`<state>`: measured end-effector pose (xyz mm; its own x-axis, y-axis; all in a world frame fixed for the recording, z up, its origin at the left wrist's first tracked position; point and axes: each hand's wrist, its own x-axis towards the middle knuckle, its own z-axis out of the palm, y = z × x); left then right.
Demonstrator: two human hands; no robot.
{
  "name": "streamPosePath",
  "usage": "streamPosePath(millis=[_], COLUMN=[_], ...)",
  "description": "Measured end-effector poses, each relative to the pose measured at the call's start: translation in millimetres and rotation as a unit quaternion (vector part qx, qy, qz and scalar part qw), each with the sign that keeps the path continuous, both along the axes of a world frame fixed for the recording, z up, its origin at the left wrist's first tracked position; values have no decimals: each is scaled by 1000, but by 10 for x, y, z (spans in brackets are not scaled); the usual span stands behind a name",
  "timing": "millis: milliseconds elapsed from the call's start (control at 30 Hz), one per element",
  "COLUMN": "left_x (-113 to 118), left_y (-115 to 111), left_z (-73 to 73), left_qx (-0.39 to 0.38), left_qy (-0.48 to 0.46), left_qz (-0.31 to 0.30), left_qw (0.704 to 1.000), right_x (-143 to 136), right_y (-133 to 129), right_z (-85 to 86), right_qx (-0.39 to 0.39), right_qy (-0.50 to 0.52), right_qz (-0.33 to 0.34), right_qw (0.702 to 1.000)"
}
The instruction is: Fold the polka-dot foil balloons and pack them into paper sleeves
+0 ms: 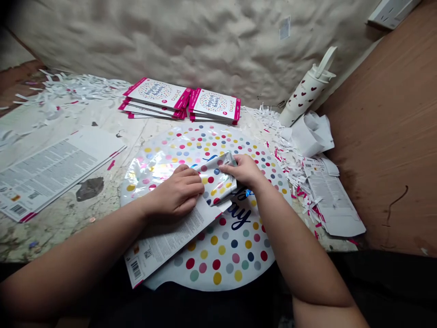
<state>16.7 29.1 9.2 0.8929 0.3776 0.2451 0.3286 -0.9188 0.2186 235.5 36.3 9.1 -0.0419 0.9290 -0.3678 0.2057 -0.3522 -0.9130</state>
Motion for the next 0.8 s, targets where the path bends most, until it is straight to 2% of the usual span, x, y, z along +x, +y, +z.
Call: streamPosePath(millis=[133,233,333,500,533,600,667,700,733,800], left_x=[-15,-6,2,-4,-7,-17,-35,-46,-59,-82], left_y=[16,4,-10,-12,-13,-20,-26,-26,-21,-3], left_z=[-12,-13,-12,-4,1,15,37,50,64,91], left_qx=[-7,-3,7,5,4,-1,-5,-3,0,16], left_qy=[8,7,11,15,15,13,8,6,3,-6], left_qz=[16,13,9,14,14,12,7,8,14,44], left_qw=[1000,1000,1000,1000,1000,1000,1000,1000,1000,999], right_x=[59,98,39,-205,-267,-375,-410,-389,-347,-243], right_y=[-27,-5,24,-6,-25,-67,-117,-148,-187,-301], right_z=[131,211,206,123,106,84,92,108,129,167], right_qx=[-25,-45,-63,-15,-10,-16,-35,-31,-7,70], right_qy=[62,97,65,4,-2,-9,-2,5,9,10], right_qz=[102,124,145,21,29,86,149,156,137,49], right_qw=[993,987,985,1000,1000,996,988,987,991,996])
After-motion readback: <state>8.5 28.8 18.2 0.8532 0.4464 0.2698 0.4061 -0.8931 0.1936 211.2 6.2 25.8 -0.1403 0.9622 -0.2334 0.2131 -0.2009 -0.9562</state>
